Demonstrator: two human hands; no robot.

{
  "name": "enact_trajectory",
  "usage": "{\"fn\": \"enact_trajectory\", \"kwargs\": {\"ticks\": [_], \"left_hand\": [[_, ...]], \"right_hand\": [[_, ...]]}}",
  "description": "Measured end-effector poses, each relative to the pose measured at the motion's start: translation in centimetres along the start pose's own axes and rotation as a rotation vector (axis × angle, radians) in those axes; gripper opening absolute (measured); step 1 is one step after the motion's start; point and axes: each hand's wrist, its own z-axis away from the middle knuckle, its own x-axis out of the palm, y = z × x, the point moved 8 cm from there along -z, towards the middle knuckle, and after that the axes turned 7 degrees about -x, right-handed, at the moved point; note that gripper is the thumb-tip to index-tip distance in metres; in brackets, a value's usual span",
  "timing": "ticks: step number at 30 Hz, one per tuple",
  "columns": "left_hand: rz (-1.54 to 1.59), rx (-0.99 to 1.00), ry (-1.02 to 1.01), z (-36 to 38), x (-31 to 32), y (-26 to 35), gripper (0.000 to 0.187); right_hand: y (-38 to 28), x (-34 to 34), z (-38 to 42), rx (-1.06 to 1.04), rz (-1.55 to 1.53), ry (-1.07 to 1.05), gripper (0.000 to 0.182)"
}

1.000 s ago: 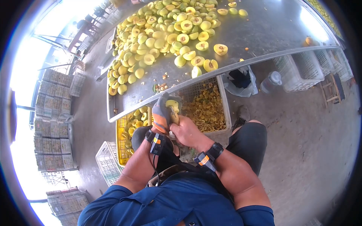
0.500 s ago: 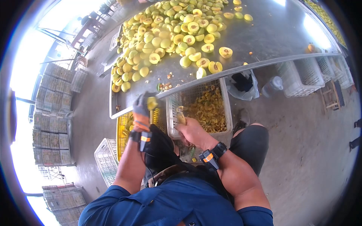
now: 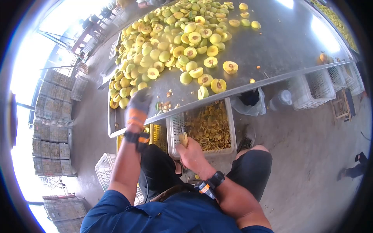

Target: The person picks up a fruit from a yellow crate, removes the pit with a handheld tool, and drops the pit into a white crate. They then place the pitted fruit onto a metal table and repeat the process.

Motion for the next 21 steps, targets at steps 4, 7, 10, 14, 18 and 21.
{"fn": "enact_trajectory", "kwargs": {"ticks": [4, 7, 10, 14, 18, 21], "left_hand": [[-0.039, 0.294, -0.106, -4.7, 10.8, 8.0, 0.051], [-0.224, 0.354, -0.11, -6.0, 15.5, 7.8, 0.052], [0.371, 0.004, -0.343, -6.6, 15.0, 4.3, 0.054], [0.535, 0.069, -0.475, -2.0, 10.9, 1.3, 0.041], [0.503, 0.11, -0.529, 5.4, 6.4, 6.1, 0.037], [0.364, 0.29, -0.413, 8.2, 5.1, 8.5, 0.033]], "right_hand": [[1.1, -0.7, -0.9, -0.026, 0.137, 0.043, 0.032], [0.0, -0.9, -1.1, -0.025, 0.102, 0.045, 0.033], [-1.5, -1.7, -1.0, -0.106, 0.113, 0.072, 0.032], [-4.9, -1.9, -0.4, -0.216, 0.135, 0.099, 0.03], [-5.5, -2.3, -0.5, -0.284, 0.203, 0.092, 0.028], [-6.7, -2.9, 0.1, -0.335, 0.338, 0.146, 0.029]]}}
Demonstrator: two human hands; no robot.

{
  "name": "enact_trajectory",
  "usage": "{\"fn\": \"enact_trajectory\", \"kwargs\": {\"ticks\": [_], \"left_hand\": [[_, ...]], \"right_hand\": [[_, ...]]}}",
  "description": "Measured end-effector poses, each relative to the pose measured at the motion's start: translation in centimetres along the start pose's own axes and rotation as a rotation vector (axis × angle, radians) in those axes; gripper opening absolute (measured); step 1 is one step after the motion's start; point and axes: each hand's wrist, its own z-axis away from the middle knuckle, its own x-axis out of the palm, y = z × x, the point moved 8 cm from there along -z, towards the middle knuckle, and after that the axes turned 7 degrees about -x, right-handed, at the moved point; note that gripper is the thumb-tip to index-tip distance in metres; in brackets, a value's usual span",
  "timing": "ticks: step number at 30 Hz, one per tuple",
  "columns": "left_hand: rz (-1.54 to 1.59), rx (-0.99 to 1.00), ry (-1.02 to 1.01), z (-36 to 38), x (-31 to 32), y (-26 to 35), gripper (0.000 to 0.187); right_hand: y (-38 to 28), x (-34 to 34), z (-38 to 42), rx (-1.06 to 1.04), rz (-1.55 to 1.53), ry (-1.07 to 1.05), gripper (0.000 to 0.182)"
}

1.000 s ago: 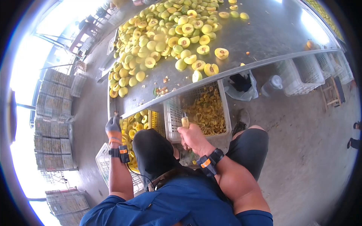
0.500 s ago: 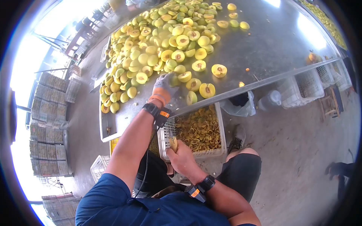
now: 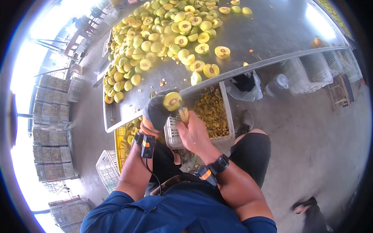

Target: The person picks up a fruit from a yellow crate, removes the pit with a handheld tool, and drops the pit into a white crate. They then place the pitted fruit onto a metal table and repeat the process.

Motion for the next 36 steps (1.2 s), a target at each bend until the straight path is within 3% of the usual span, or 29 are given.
{"fn": "enact_trajectory", "kwargs": {"ticks": [2, 4, 7, 9, 10, 12, 14, 17, 18, 24, 27, 30, 32, 35, 36], "left_hand": [[-0.044, 0.025, 0.012, 1.1, 0.4, 1.1, 0.031], [0.16, -0.07, 0.024, 2.2, 0.5, 1.1, 0.029], [0.249, 0.012, 0.091, 2.9, 0.6, 0.3, 0.025], [0.415, -0.059, 0.095, 3.3, 0.9, -1.6, 0.022], [0.588, -0.193, 0.065, 3.4, 1.6, -2.9, 0.02], [0.503, -0.216, 0.092, 3.3, 1.7, -3.2, 0.019], [-0.015, -0.001, 0.204, 3.9, 1.2, -1.3, 0.021], [-0.203, 0.096, 0.374, 4.6, 1.3, 0.7, 0.024], [-0.009, -0.062, 0.344, 4.6, 1.4, -0.3, 0.02], [-0.25, 0.055, 0.495, 6.2, 1.1, -0.4, 0.024], [0.073, -0.094, 0.427, 5.6, 1.3, -2.8, 0.023], [-0.143, -0.005, 0.397, 5.4, 1.4, -1.5, 0.023], [-0.12, -0.009, 0.399, 5.4, 1.5, -1.6, 0.023], [-0.192, 0.055, 0.466, 5.6, 1.4, -1.0, 0.019], [-0.234, 0.088, 0.499, 5.6, 1.2, -0.5, 0.021]], "right_hand": [[0.0, -0.2, 0.3, -0.005, 0.058, -0.013, 0.031], [-0.4, -0.4, 0.8, -0.055, 0.095, -0.002, 0.031], [-0.1, -0.5, 1.0, -0.088, 0.123, -0.011, 0.031], [0.2, -0.1, 1.3, -0.082, 0.13, -0.051, 0.031], [0.4, 0.1, 1.5, -0.073, 0.132, -0.08, 0.031], [0.3, 0.5, 1.8, -0.074, 0.163, -0.106, 0.031], [0.3, 1.0, 2.5, -0.088, 0.22, -0.111, 0.031], [2.0, 1.8, 2.3, -0.095, 0.13, -0.12, 0.03], [2.1, 1.8, 2.3, -0.092, 0.158, -0.131, 0.03], [0.9, 0.7, 1.8, -0.13, 0.094, -0.076, 0.028], [0.8, 0.4, 1.6, -0.08, 0.111, -0.068, 0.029], [1.1, 0.4, 1.4, -0.06, 0.216, -0.093, 0.029], [1.3, 0.7, 1.5, -0.077, 0.232, -0.097, 0.029], [1.8, 1.6, 1.2, -0.15, 0.002, -0.187, 0.029], [1.6, 1.4, 1.4, -0.144, 0.065, -0.163, 0.029]]}}
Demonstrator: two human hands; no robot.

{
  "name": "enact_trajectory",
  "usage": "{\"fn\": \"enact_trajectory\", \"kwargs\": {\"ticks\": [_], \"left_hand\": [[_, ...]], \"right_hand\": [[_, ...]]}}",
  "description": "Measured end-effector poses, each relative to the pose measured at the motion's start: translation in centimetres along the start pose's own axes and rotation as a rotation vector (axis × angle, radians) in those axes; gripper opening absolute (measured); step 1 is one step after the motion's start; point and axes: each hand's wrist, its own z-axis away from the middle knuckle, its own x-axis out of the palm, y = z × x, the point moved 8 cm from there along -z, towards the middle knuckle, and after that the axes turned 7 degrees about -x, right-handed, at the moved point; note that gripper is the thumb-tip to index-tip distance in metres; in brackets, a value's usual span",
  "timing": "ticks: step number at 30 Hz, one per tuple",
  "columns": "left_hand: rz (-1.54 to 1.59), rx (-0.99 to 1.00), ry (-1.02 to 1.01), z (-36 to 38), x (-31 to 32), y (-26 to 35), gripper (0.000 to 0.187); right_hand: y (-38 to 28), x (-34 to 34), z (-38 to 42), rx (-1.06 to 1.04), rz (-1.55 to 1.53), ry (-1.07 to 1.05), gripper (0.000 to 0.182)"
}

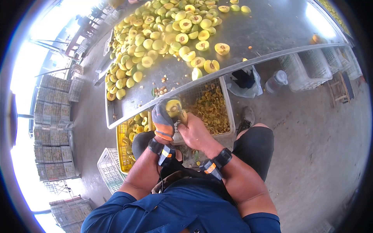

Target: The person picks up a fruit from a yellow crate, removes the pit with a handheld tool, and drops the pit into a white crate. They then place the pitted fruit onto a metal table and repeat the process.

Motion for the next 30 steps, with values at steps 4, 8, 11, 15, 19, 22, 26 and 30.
{"fn": "enact_trajectory", "kwargs": {"ticks": [4, 8, 11, 15, 19, 22, 26, 30], "left_hand": [[0.089, -0.078, -0.052, 0.1, 0.3, -0.3, 0.022], [0.201, -0.199, 0.01, 1.2, 0.8, -1.9, 0.021], [0.102, -0.111, 0.008, 1.2, 0.7, -1.7, 0.017], [-0.023, 0.025, -0.028, -0.3, 0.4, 0.8, 0.017], [0.212, -0.253, -0.169, -0.7, 1.4, -0.8, 0.022], [0.156, -0.354, -0.166, -0.4, 1.3, -1.7, 0.022], [0.257, -0.502, -0.07, 0.2, 1.2, -2.8, 0.017], [0.503, -0.854, -0.018, 1.2, 1.2, -2.6, 0.017]], "right_hand": [[-0.8, -0.2, 0.4, -0.012, 0.075, 0.018, 0.029], [-0.2, 0.1, 0.8, 0.09, 0.117, 0.015, 0.029], [0.2, 0.5, 0.7, 0.095, 0.095, 0.007, 0.028], [-0.1, 0.2, 0.2, 0.039, -0.031, -0.037, 0.028], [-0.9, -0.2, 0.6, 0.087, 0.134, -0.012, 0.026], [-0.6, 0.5, 0.6, 0.116, 0.167, -0.07, 0.026], [-0.6, 1.1, 0.6, 0.122, 0.122, -0.12, 0.028], [-0.8, 1.5, 1.0, 0.052, 0.106, -0.104, 0.029]]}}
